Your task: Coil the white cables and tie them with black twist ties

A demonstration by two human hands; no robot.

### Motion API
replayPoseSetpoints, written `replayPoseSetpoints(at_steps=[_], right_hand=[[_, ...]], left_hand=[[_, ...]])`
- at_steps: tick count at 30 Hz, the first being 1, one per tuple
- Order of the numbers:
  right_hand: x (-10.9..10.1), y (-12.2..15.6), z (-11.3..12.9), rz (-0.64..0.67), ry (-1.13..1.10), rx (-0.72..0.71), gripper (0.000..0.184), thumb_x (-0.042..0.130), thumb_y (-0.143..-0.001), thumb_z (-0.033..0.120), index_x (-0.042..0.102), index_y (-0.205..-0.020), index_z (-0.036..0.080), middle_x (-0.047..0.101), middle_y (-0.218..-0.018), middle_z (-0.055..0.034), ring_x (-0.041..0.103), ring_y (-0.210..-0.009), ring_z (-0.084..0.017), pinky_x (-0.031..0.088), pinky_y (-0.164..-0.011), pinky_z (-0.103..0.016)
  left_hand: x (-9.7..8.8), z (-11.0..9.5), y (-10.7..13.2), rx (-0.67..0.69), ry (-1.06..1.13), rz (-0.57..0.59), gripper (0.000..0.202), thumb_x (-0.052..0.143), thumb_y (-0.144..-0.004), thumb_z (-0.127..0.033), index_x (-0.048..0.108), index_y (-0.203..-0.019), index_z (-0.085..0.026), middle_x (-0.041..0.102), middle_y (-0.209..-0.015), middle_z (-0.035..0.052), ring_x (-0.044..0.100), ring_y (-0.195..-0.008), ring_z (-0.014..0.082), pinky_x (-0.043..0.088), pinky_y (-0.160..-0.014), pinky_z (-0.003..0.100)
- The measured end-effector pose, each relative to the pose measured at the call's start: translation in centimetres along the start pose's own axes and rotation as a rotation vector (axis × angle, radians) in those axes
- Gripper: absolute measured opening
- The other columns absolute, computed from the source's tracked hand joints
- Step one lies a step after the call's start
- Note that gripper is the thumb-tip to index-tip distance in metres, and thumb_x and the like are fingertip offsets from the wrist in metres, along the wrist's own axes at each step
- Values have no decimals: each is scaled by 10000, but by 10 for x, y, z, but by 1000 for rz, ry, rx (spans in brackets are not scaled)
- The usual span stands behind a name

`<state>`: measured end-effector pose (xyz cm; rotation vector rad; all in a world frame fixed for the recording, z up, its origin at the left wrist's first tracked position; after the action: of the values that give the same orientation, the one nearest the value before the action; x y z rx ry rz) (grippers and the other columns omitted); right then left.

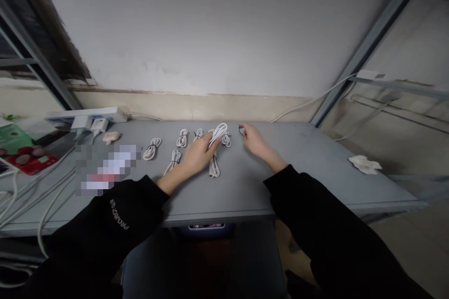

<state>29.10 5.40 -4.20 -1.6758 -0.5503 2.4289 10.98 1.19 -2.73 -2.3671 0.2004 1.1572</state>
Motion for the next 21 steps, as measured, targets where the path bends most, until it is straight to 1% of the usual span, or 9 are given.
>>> replayPoseSetpoints(at_steps=[4, 7, 10, 11, 13, 16, 19, 21], right_hand=[[-4, -2, -2, -42, 9, 49, 471, 333, -744, -6, 571, -1134, 108, 635, -912, -118, 583, -872, -229, 453, -812, -343], [-16, 1, -4, -132, -1, 109, 497, 322, -771, -4, 542, -1208, 84, 622, -1009, -153, 586, -952, -240, 456, -850, -350], [-33, 3, -1, -289, -67, 115, 521, 344, -793, 7, 489, -1287, 91, 587, -1128, -172, 568, -1051, -238, 452, -908, -360], [-38, 3, 3, -338, -106, 96, 514, 358, -798, 15, 493, -1284, 110, 589, -1128, -162, 573, -1040, -231, 460, -903, -364], [-46, 7, 14, -431, -205, 26, 464, 386, -812, 43, 534, -1237, 158, 608, -1083, -126, 593, -952, -207, 486, -858, -360], [-53, 18, 35, -551, -345, -115, 328, 419, -868, 121, 611, -1120, 204, 634, -1005, -85, 597, -835, -177, 510, -789, -345], [-51, 34, 58, -596, -437, -247, 246, 443, -922, 212, 664, -1031, 215, 654, -984, -81, 607, -854, -179, 521, -777, -341], [-47, 42, 70, -587, -504, -307, 222, 474, -929, 239, 683, -1005, 222, 668, -971, -76, 615, -862, -182, 530, -777, -350]], left_hand=[[1, 1, 0, 1, 26, 1, 255, 425, -963, -400, 566, -884, -203, 540, -651, -4, 490, -608, 159, 330, -590, 288], [2, 2, -1, 4, 46, 5, 260, 428, -962, -405, 568, -880, -202, 551, -665, 0, 496, -616, 160, 347, -598, 291], [4, 5, -2, -15, 94, 23, 257, 432, -959, -404, 566, -884, -198, 561, -681, 1, 499, -627, 157, 365, -611, 294], [5, 6, -3, -23, 112, 26, 255, 433, -958, -402, 565, -887, -196, 562, -684, 1, 500, -632, 156, 371, -617, 294], [6, 7, -3, -25, 145, 21, 256, 434, -956, -400, 568, -893, -192, 570, -693, 3, 505, -645, 156, 385, -632, 295], [5, 7, -4, -14, 186, 2, 258, 437, -951, -393, 586, -916, -186, 592, -712, 9, 521, -666, 159, 408, -654, 293], [6, 7, -5, -7, 223, 0, 266, 432, -949, -377, 602, -927, -174, 616, -729, 19, 542, -681, 162, 424, -667, 291], [6, 6, -5, 12, 242, -3, 261, 431, -948, -362, 607, -959, -169, 636, -758, 28, 557, -697, 164, 433, -675, 292]])
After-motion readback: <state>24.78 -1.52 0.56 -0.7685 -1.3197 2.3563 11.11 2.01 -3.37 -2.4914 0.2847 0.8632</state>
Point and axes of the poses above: each hand's wrist, its own y-axis away from the middle knuckle, its own x-axis out of the palm, z = x × y, the point moved 8 cm from there along -y, towards the middle knuckle
